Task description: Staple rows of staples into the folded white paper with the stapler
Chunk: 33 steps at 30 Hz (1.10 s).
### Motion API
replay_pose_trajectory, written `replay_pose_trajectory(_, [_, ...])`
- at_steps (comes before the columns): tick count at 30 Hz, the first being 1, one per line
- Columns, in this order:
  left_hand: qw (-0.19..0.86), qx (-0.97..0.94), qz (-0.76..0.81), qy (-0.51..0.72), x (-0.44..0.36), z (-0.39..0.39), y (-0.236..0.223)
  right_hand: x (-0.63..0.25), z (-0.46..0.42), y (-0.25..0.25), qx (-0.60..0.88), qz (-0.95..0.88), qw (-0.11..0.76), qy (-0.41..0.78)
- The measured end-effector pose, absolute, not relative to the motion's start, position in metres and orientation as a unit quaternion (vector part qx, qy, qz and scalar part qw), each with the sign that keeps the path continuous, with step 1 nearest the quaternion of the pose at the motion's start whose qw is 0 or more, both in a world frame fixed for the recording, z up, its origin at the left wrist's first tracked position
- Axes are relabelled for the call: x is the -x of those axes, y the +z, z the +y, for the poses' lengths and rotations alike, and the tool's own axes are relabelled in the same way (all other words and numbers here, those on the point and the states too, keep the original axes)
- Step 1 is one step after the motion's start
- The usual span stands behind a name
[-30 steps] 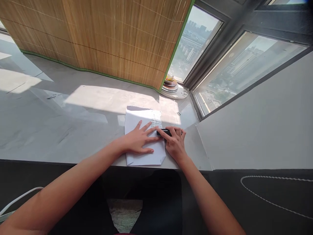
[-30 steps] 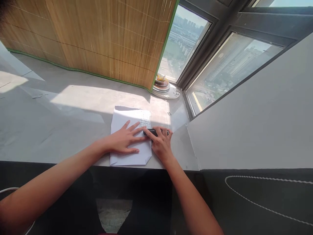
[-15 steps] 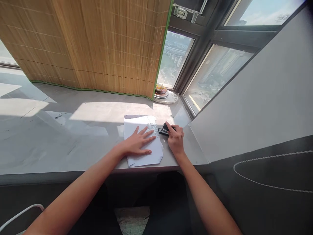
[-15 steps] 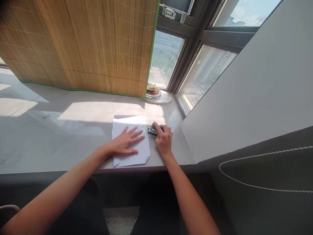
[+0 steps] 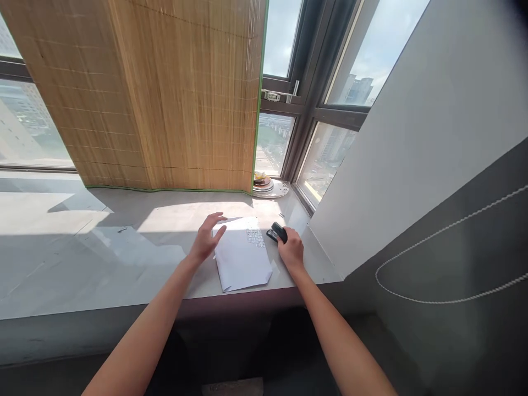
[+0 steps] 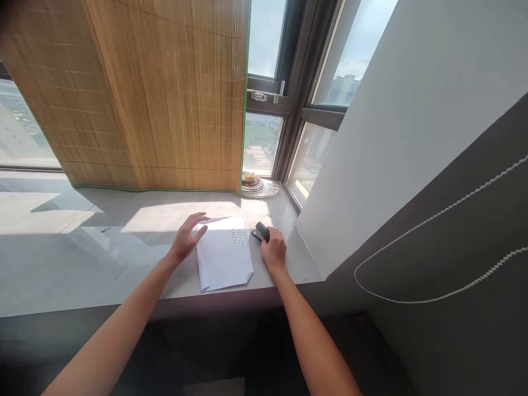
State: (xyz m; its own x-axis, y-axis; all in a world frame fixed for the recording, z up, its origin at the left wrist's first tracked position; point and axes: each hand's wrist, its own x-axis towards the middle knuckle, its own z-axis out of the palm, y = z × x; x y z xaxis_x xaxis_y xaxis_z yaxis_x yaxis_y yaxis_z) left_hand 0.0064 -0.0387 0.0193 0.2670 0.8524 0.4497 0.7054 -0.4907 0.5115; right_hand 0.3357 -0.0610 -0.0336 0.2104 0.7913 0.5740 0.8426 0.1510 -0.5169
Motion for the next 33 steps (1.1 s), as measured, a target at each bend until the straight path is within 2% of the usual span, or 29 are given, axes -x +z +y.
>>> replay_pose_trajectory(3, [0.025, -0.715, 0.655, 0.243, 0.048, -0.035, 0.008, -0.331, -0.068, -0.027, 0.645, -0.606, 0.462, -0.057])
replay_pose_trajectory(6, [0.019, -0.658, 0.741, 0.132, 0.083, -0.037, -0.01, -0.302, -0.077, -0.016, 0.631, -0.623, 0.459, -0.065])
replay_pose_trajectory(12, [0.0, -0.651, 0.752, 0.104, 0.083, -0.04, -0.015, -0.194, -0.079, 0.003, 0.61, -0.67, 0.413, 0.094])
replay_pose_trajectory(16, [-0.009, -0.646, 0.756, 0.1, 0.083, -0.039, -0.015, -0.165, -0.073, -0.002, 0.615, -0.673, 0.391, 0.124])
replay_pose_trajectory(23, [-0.029, -0.643, 0.756, 0.115, 0.085, -0.036, -0.02, -0.245, -0.083, -0.015, 0.647, -0.661, 0.369, 0.094])
replay_pose_trajectory(27, [-0.031, -0.638, 0.761, 0.114, 0.082, -0.036, -0.019, -0.301, -0.084, -0.016, 0.684, -0.617, 0.38, 0.083])
replay_pose_trajectory(33, [-0.026, -0.636, 0.762, 0.115, 0.083, -0.036, -0.019, -0.324, -0.083, -0.016, 0.665, -0.608, 0.418, 0.113])
